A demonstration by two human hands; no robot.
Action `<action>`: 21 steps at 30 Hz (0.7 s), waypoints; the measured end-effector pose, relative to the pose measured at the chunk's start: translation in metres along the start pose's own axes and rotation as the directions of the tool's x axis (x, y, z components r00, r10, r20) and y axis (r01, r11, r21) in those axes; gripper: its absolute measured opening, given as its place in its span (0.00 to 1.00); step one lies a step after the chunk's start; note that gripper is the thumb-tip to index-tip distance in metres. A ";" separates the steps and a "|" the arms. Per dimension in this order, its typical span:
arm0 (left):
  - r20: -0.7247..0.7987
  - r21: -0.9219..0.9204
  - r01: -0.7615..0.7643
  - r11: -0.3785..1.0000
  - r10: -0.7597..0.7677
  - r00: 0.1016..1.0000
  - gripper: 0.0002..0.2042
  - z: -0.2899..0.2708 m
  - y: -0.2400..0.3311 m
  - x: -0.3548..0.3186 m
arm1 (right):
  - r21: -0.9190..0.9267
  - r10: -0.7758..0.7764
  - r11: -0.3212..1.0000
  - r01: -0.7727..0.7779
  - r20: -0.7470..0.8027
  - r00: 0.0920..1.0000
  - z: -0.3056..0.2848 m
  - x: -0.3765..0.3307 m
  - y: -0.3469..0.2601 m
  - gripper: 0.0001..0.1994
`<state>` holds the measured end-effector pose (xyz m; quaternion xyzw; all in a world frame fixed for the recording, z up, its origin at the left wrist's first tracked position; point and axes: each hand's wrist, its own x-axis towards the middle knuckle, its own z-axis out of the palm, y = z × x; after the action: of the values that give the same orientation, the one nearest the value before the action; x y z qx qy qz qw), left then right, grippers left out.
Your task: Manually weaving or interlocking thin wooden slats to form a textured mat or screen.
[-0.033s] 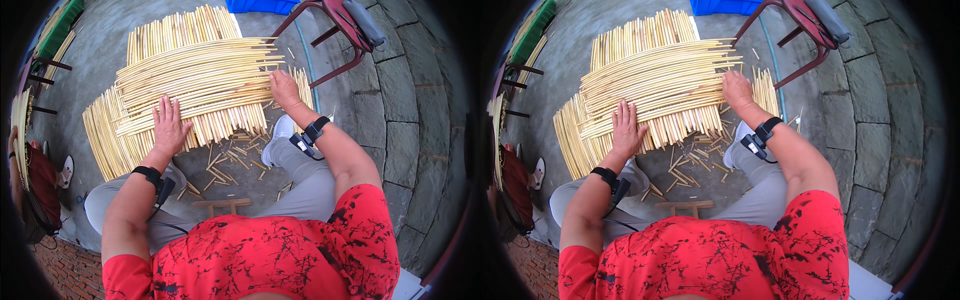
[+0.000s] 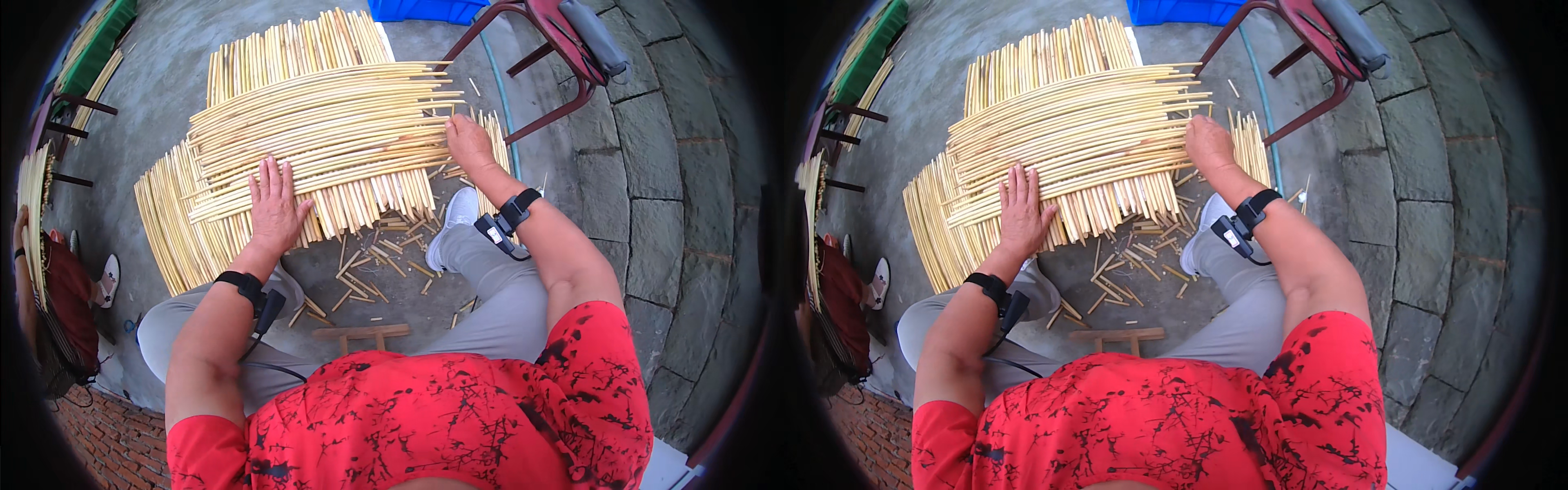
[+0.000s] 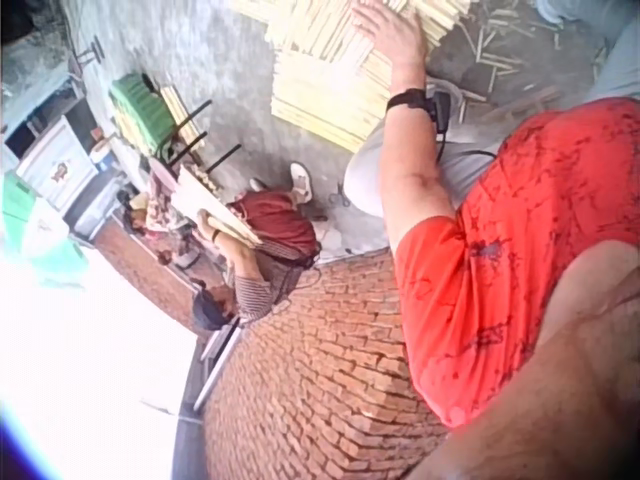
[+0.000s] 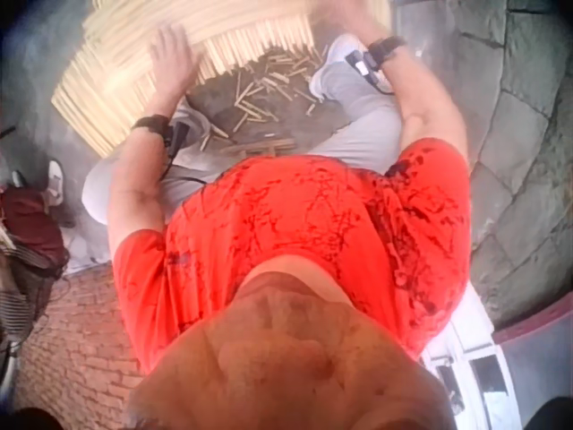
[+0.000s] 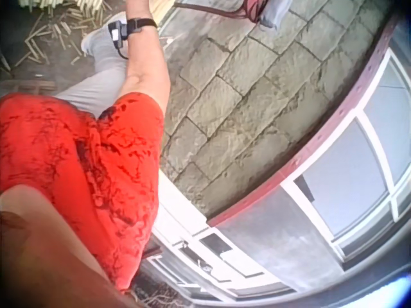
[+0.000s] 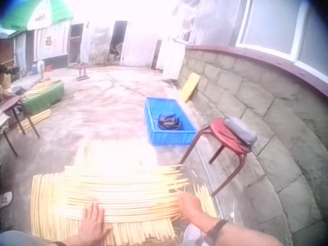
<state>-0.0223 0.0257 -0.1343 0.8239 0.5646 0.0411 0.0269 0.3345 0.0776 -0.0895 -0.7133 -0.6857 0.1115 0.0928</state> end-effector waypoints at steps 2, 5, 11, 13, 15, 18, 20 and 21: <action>-0.013 -0.009 -0.017 1.000 0.017 1.000 0.37 0.002 0.003 0.004 | 0.000 0.181 0.984 -0.181 -0.028 0.983 0.009 0.005 0.029 0.13; -0.030 -0.018 -0.027 0.999 0.027 0.999 0.37 0.005 0.002 0.004 | 0.020 0.168 0.985 -0.171 0.105 0.980 0.020 0.009 0.042 0.11; -0.027 -0.024 -0.024 0.999 0.024 0.999 0.37 0.003 0.002 0.002 | 0.312 0.240 0.914 -0.260 0.101 0.966 0.036 0.005 0.044 0.11; -0.026 -0.028 -0.028 0.999 0.027 0.999 0.35 0.000 0.001 -0.001 | 0.327 0.272 0.896 -0.299 0.126 0.954 0.037 0.006 0.039 0.11; -0.030 -0.029 -0.030 0.999 0.029 0.999 0.35 -0.001 0.001 -0.001 | 0.342 0.308 0.876 -0.341 0.149 0.940 0.037 0.006 0.035 0.11; -0.042 -0.039 -0.037 0.999 0.036 0.998 0.35 -0.001 0.003 0.000 | 0.519 0.398 0.748 -0.413 0.147 0.906 0.034 0.001 0.029 0.12; -0.036 -0.044 -0.032 0.999 0.031 0.999 0.34 -0.001 0.003 -0.002 | 0.613 0.385 0.636 -0.469 0.274 0.881 0.026 0.000 0.024 0.15; -0.035 -0.043 -0.030 0.999 0.028 0.999 0.34 -0.001 0.004 -0.002 | 0.613 0.383 0.636 -0.469 0.276 0.881 0.022 -0.001 0.022 0.15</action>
<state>-0.0191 0.0223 -0.1334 0.8304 0.5519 0.0681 0.0346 0.3491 0.0748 -0.1170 -0.7660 -0.4165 0.4087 0.2696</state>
